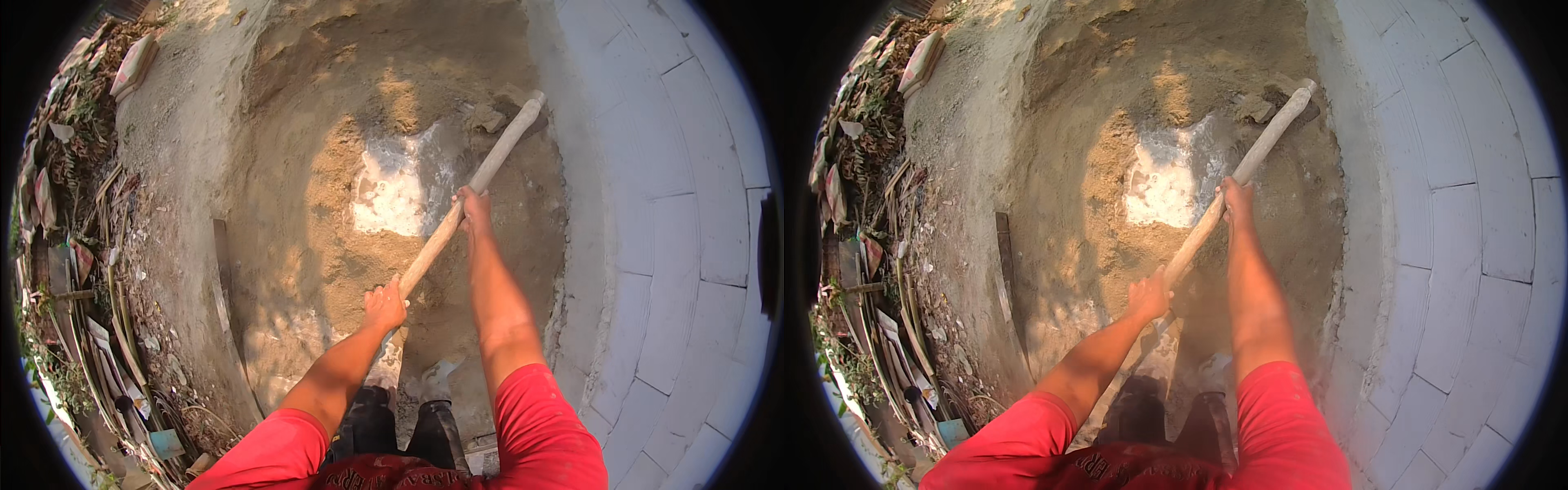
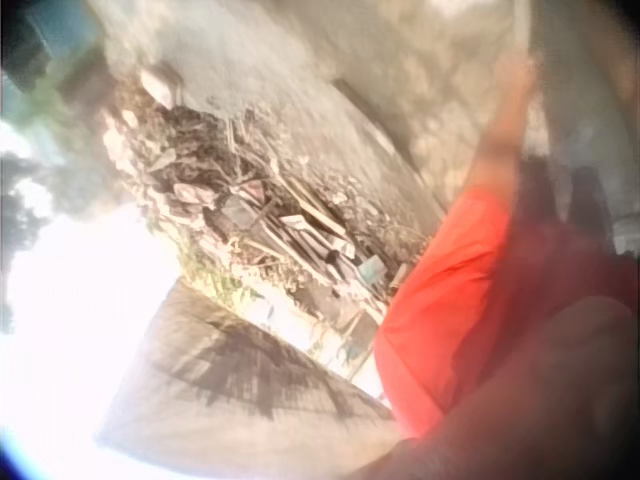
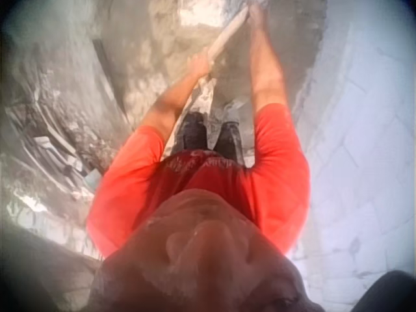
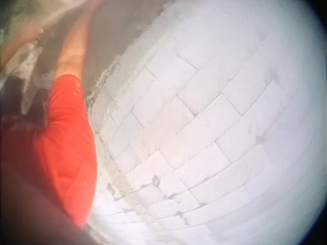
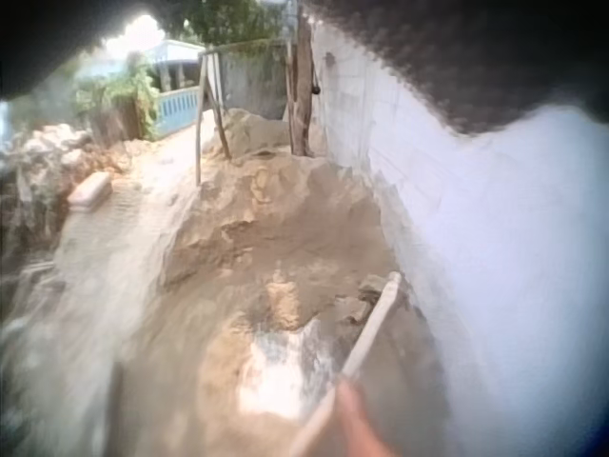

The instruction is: The person mixes sand and cement on the ground using a hoe, pulling the dry material together.

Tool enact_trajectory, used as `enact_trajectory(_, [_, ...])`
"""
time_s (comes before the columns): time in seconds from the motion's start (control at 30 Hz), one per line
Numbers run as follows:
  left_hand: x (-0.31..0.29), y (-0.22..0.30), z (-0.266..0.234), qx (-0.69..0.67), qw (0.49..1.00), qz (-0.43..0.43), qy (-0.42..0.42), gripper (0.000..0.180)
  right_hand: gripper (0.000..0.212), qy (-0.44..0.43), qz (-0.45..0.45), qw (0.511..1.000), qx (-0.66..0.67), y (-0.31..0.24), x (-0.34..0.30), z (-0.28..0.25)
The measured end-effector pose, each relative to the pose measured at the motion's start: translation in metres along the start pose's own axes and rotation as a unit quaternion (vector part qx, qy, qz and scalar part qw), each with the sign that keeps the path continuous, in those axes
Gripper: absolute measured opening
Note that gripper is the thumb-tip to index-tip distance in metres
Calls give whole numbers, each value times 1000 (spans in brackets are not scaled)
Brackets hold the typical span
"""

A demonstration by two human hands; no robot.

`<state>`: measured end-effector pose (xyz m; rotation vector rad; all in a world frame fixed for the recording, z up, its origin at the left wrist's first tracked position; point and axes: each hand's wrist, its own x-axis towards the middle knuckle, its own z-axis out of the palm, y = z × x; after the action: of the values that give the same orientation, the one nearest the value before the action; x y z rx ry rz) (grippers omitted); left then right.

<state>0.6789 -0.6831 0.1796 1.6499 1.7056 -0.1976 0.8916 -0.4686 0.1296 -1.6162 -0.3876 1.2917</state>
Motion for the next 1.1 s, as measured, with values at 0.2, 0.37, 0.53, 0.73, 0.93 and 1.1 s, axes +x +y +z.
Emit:
enact_trajectory(0.2, [29, -35, 27, -12, 998, 0, 66, 42, 40, -82, -5, 986, 147, -18, -41, -7])
enact_trajectory(0.37, [-75, -15, 28, -100, 994, 12, -52, 41, 29, -39, 74, 966, 244, -11, -142, -77])
enact_trajectory(0.53, [-230, -42, 46, -64, 986, 25, -151, 40, 11, 16, 178, 946, 270, 80, -268, -165])
enact_trajectory(0.73, [-265, -14, 69, 4, 951, 13, -308, 39, 9, 234, 289, 887, 274, 205, -338, -290])
enact_trajectory(0.93, [-238, 13, 280, -33, 902, 200, -381, 46, 7, 320, 326, 881, 125, 315, -301, -451])
enact_trajectory(1.1, [-185, 46, 373, -132, 897, 152, -393, 43, 10, 287, 338, 895, 38, 351, -206, -497])
